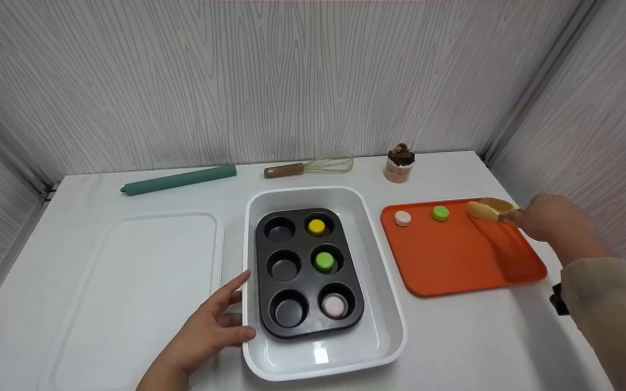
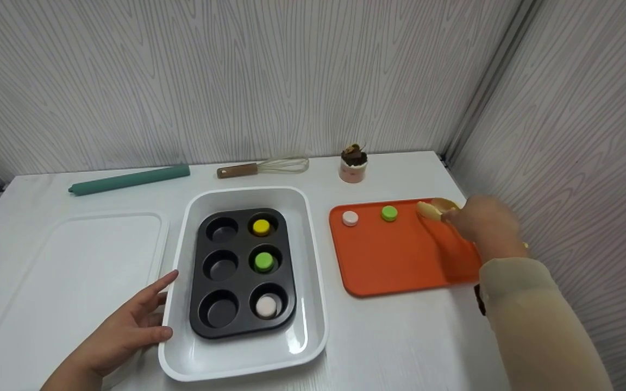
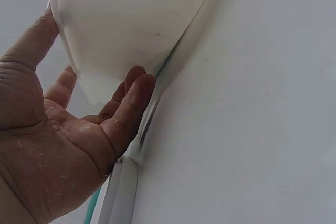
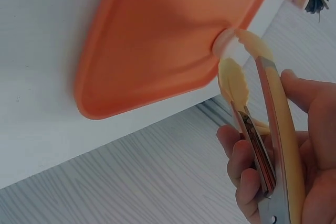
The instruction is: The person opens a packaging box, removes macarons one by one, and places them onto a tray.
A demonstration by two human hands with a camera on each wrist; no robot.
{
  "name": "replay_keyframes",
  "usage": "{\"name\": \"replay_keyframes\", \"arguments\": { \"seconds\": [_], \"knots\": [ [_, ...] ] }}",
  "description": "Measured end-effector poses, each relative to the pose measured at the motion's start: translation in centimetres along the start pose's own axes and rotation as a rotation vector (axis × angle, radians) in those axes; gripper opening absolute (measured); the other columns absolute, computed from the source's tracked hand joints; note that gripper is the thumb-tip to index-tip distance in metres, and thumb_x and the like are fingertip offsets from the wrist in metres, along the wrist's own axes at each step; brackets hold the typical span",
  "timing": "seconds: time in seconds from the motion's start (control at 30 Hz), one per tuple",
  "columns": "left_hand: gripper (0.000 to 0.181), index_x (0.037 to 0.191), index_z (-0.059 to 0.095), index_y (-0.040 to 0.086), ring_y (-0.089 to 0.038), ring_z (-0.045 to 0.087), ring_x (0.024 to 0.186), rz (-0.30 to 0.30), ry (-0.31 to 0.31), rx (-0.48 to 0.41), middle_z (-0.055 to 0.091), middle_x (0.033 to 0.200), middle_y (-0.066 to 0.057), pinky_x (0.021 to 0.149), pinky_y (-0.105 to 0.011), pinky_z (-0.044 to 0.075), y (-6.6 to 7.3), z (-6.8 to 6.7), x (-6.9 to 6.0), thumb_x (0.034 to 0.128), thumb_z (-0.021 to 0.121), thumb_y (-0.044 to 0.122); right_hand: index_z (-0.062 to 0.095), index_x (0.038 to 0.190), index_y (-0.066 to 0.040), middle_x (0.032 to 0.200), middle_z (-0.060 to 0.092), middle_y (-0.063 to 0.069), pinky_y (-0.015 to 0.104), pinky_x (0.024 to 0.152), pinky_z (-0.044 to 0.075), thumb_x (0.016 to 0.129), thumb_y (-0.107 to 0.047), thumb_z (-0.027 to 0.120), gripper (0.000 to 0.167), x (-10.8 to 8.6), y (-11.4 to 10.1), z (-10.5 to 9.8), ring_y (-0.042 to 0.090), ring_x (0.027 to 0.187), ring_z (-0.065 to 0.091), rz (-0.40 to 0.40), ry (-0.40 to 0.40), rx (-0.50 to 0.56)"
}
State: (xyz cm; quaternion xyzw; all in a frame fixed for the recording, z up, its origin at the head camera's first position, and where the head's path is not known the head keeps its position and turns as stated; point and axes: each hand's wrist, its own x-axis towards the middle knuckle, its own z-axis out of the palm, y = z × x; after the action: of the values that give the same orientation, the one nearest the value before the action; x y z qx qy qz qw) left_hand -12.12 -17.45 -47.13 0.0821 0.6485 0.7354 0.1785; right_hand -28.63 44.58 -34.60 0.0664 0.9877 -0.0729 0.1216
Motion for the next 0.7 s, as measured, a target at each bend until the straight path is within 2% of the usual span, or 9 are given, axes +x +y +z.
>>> {"name": "replay_keyframes", "arguments": {
  "seconds": [0.1,0.23,0.4,0.53,0.7],
  "knots": [
    [0.104,0.17,0.021,0.011,-0.039,0.066,0.12,-0.002,-0.003,-0.004,0.033,0.154,-0.035,0.085,-0.046,0.062,0.0,0.0,0.0,0.0864,0.083,-0.001,0.065,0.096,0.006,0.085,0.059,0.018,0.045,0.063,0.049,0.096,-0.07,0.059,0.077,-0.2,-0.1,-0.2,0.036,0.079,0.057,-0.017,0.01,0.003],
    [0.104,0.169,0.022,0.011,-0.039,0.066,0.121,-0.004,-0.003,0.001,0.033,0.153,-0.034,0.086,-0.045,0.062,0.0,-0.1,0.0,0.0868,0.083,-0.002,0.067,0.099,0.007,0.083,0.059,0.016,0.042,0.061,0.047,0.098,-0.071,0.054,0.079,-0.7,-0.5,-1.1,0.035,0.077,0.056,-0.036,0.034,0.01],
    [0.103,0.169,0.023,0.012,-0.038,0.065,0.122,-0.006,0.001,0.019,0.033,0.154,-0.034,0.086,-0.045,0.062,0.3,-0.1,0.0,0.087,0.083,-0.001,0.069,0.096,0.001,0.076,0.056,0.009,0.038,0.057,0.044,0.101,-0.069,0.052,0.072,-1.8,-2.3,-1.8,0.03,0.074,0.054,-0.063,0.099,0.041],
    [0.104,0.17,0.023,0.013,-0.039,0.066,0.121,-0.008,0.006,0.028,0.033,0.154,-0.034,0.087,-0.045,0.062,0.4,0.0,0.1,0.0862,0.083,-0.001,0.061,0.087,-0.003,0.072,0.051,0.006,0.037,0.056,0.041,0.1,-0.072,0.052,0.07,-2.9,-4.4,-1.0,0.027,0.07,0.052,-0.106,0.164,0.07],
    [0.104,0.17,0.022,0.014,-0.039,0.066,0.121,-0.019,0.007,0.027,0.032,0.154,-0.035,0.086,-0.047,0.062,0.1,0.2,-0.1,0.0865,0.083,-0.001,0.063,0.099,0.0,0.082,0.062,0.012,0.038,0.057,0.043,0.1,-0.073,0.051,0.074,-4.2,-6.7,0.6,0.028,0.07,0.056,-0.2,0.204,0.074]
  ]
}}
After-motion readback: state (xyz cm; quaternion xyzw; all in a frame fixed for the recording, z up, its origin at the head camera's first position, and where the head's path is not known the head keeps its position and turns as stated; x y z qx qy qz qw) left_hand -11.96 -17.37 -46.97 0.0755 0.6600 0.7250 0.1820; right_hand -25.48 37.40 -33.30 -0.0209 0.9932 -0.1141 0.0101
